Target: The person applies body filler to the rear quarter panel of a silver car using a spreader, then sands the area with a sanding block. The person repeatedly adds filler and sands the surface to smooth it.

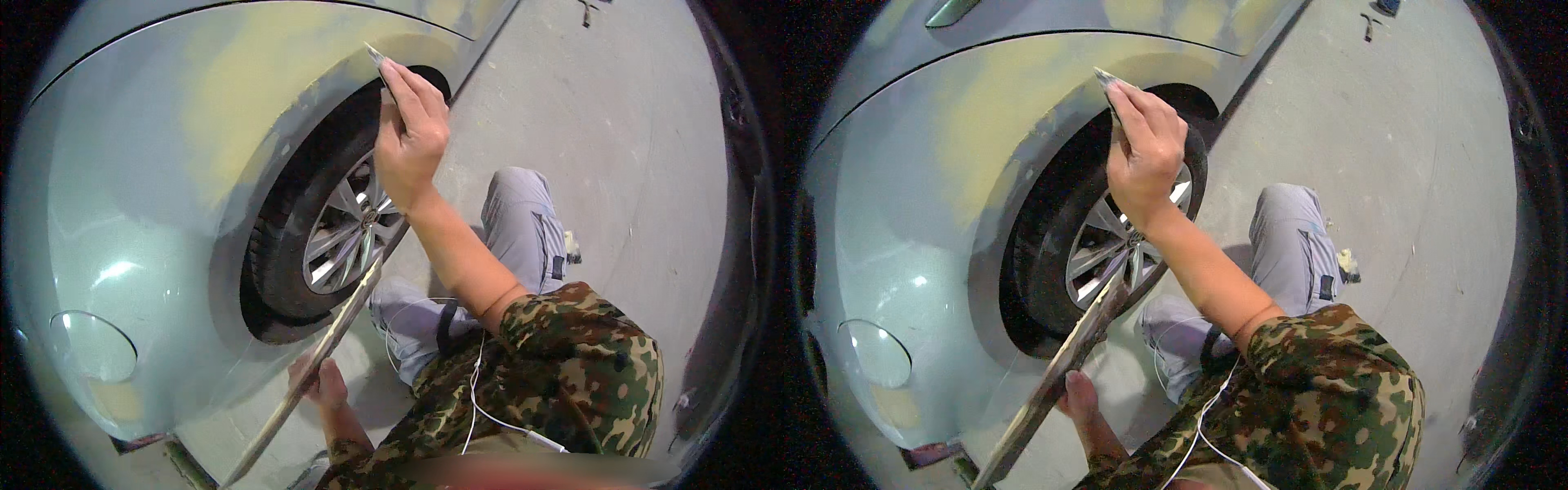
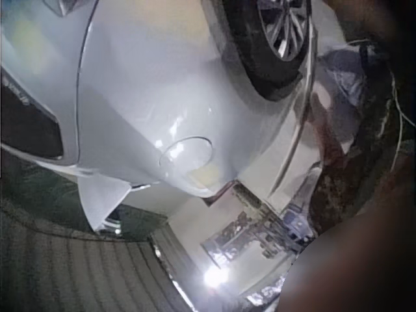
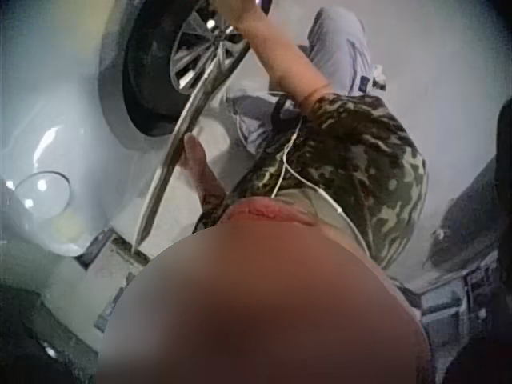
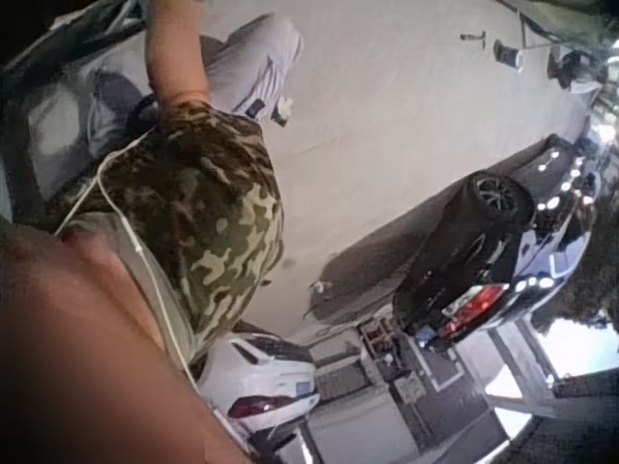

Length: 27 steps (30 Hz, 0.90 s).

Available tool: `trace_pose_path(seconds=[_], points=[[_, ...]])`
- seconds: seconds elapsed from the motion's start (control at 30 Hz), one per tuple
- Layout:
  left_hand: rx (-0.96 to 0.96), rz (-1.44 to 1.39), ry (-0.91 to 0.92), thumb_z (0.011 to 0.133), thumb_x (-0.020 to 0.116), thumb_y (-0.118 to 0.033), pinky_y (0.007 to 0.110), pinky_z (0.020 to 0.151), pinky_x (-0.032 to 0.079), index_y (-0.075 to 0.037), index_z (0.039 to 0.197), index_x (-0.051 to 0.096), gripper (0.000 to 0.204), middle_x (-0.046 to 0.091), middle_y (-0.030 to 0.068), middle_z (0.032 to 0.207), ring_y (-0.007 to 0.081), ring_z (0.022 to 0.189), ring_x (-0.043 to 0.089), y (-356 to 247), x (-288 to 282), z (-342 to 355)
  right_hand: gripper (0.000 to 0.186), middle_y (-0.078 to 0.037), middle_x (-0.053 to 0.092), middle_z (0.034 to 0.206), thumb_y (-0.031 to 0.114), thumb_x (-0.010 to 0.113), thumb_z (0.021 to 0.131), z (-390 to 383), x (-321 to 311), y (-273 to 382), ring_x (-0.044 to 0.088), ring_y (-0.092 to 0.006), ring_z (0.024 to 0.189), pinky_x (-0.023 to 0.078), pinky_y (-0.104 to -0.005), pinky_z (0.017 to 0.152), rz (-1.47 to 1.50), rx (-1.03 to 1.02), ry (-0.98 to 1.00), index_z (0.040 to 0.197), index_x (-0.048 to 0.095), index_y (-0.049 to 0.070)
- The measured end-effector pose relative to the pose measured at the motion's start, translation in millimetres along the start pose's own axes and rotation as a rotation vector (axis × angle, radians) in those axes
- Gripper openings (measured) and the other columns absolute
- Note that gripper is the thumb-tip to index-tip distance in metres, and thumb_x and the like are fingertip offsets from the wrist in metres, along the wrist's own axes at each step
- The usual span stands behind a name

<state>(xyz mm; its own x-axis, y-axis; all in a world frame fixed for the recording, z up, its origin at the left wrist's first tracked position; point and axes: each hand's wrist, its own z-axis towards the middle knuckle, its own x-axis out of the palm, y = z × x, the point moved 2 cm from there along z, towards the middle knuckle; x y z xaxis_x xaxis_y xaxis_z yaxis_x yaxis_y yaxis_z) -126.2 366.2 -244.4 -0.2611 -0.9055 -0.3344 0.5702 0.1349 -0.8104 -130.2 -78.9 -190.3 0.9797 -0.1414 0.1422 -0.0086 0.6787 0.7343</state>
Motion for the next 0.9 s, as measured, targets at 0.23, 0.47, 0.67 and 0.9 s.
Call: trace_pose_path(seconds=[0.23, 0.47, 0.67, 0.9], points=[[-0.032, -0.248, 0.055, 0.1, 0.073, -0.005, 0.04, 0.099, 0.051, -0.005, 0.124, 0.068, 0.025, 0.067, 0.009, 0.123, 0.0222, 0.108, 0.063, -17.5, -25.7, -2.6, 0.045, -0.009, 0.077, 0.125, -0.008, 0.072, 0.086, 8.2, 27.4, 16.9, 0.07, -0.0309, 0.117, 0.048, -0.0422, 0.102, -0.015, 0.031, 0.001, 0.129, 0.078, 0.007], [0.048, 0.18, 0.102, 0.102, 0.076, -0.021, 0.034, 0.066, 0.047, -0.004, 0.092, 0.06, 0.025, 0.059, 0.0057, 0.087, 0.0185, 0.074, 0.054, -38.7, -19.1, 15.6, 0.044, -0.006, 0.078, 0.124, -0.003, 0.075, 0.083, 7.9, 6.8, 39.4, 0.07, -0.0295, 0.118, 0.048, -0.0443, 0.1, 0.082, -0.118, 0.096, 0.125, 0.079, 0.01], [-0.118, -0.066, -0.065, 0.1, 0.077, -0.017, 0.035, 0.076, 0.049, -0.006, 0.107, 0.057, 0.024, 0.065, 0.008, 0.103, 0.0184, 0.085, 0.057, -32.6, 6.3, -3.1, 0.041, -0.007, 0.079, 0.123, 0.0, 0.075, 0.086, -10.3, -38.1, 53.0, 0.072, -0.0277, 0.118, 0.048, -0.0437, 0.097, 0.681, -0.236, 0.532, 0.125, 0.08, 0.011], [-0.383, -0.646, -0.034, 0.098, 0.08, -0.014, 0.04, 0.105, 0.051, -0.006, 0.119, 0.058, 0.031, 0.068, 0.0086, 0.118, 0.0227, 0.111, 0.065, -45.7, 37.9, 24.0, 0.03, -0.014, 0.08, 0.12, 0.002, 0.071, 0.094, 16.5, -84.1, -5.4, 0.074, -0.0338, 0.114, 0.056, -0.0453, 0.101, 1.282, 0.118, 1.482, 0.123, 0.08, 0.003]])
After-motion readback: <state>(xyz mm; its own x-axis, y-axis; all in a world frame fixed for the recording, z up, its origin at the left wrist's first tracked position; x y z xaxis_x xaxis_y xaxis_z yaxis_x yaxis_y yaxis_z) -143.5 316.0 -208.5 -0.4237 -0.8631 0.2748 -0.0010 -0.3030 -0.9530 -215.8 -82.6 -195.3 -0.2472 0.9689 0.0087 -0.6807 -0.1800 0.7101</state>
